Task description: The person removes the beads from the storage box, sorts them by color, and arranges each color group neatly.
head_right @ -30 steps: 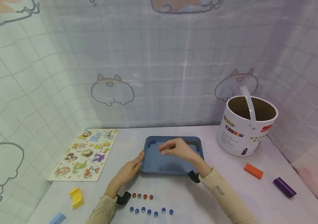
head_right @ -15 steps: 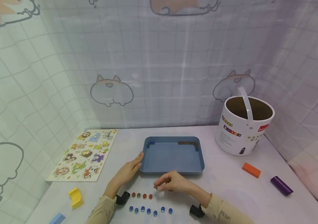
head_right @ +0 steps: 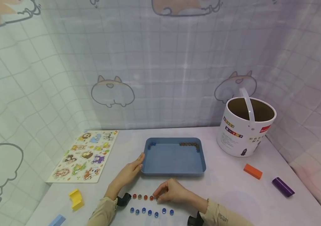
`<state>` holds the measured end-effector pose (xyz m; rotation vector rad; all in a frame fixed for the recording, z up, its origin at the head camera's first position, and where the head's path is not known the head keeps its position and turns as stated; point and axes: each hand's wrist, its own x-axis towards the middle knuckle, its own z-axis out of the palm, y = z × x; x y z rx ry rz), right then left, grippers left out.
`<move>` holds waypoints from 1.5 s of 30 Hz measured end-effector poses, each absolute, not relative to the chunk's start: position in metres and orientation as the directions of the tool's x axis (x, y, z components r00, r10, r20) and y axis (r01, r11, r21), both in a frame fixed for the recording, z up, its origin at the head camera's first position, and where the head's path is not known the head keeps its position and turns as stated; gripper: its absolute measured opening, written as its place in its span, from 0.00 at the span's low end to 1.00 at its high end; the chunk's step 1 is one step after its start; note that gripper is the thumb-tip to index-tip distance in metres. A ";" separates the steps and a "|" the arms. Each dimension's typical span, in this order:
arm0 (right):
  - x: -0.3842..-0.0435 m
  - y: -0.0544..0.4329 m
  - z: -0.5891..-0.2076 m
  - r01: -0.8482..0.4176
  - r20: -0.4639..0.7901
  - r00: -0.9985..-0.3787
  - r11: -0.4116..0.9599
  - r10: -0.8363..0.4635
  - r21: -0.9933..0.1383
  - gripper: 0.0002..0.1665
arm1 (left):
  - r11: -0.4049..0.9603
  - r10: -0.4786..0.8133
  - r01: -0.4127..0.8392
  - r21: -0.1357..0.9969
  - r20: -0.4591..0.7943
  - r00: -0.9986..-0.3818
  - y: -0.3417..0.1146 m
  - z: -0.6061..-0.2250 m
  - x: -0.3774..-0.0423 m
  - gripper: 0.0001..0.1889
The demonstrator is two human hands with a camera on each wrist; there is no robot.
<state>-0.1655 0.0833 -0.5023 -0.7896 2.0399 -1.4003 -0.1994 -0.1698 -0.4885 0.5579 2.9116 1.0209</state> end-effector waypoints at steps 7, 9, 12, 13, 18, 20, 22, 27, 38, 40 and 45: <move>-0.167 0.082 -0.499 -0.154 -0.116 -0.684 0.298 -0.720 -0.942 0.13 | 0.728 0.330 0.330 0.601 0.115 -0.937 -0.170 -0.489 -0.200 0.26; -0.169 0.085 -0.492 -0.140 -0.118 -0.689 0.291 -0.715 -0.947 0.13 | 0.729 0.333 0.332 0.598 0.113 -0.936 -0.170 -0.489 -0.200 0.26; -0.178 0.091 -0.476 -0.160 -0.093 -0.703 0.285 -0.705 -0.945 0.14 | 0.733 0.335 0.333 0.593 0.111 -0.936 -0.169 -0.489 -0.200 0.26; -0.182 0.093 -0.469 -0.175 -0.082 -0.712 0.290 -0.698 -0.941 0.14 | 0.733 0.335 0.334 0.592 0.113 -0.936 -0.169 -0.489 -0.199 0.26; -0.211 0.102 -0.437 -0.276 -0.010 -0.747 0.323 -0.665 -0.905 0.15 | 0.737 0.329 0.332 0.588 0.116 -0.937 -0.169 -0.489 -0.199 0.26; -0.223 0.103 -0.424 -0.274 -0.001 -0.763 0.325 -0.646 -0.905 0.17 | 0.735 0.333 0.334 0.590 0.115 -0.936 -0.169 -0.489 -0.199 0.26; -0.235 0.104 -0.411 -0.261 0.006 -0.778 0.314 -0.629 -0.913 0.19 | 0.731 0.337 0.337 0.593 0.115 -0.934 -0.169 -0.490 -0.200 0.26; -0.269 0.098 -0.391 -0.245 0.030 -0.808 0.290 -0.588 -0.925 0.20 | 0.731 0.332 0.331 0.596 0.113 -0.936 -0.168 -0.490 -0.200 0.26; -0.320 0.073 -0.420 -0.197 0.039 -0.871 0.276 -0.490 -0.941 0.21 | 0.738 0.336 0.327 0.590 0.098 -0.937 -0.166 -0.490 -0.199 0.26; -0.325 0.067 -0.428 -0.180 0.031 -0.878 0.268 -0.477 -0.947 0.22 | 0.737 0.336 0.328 0.591 0.101 -0.937 -0.167 -0.489 -0.199 0.26; -0.330 0.051 -0.444 -0.090 -0.064 -0.900 0.328 -0.432 -0.941 0.22 | 0.733 0.331 0.325 0.597 0.104 -0.938 -0.167 -0.488 -0.198 0.26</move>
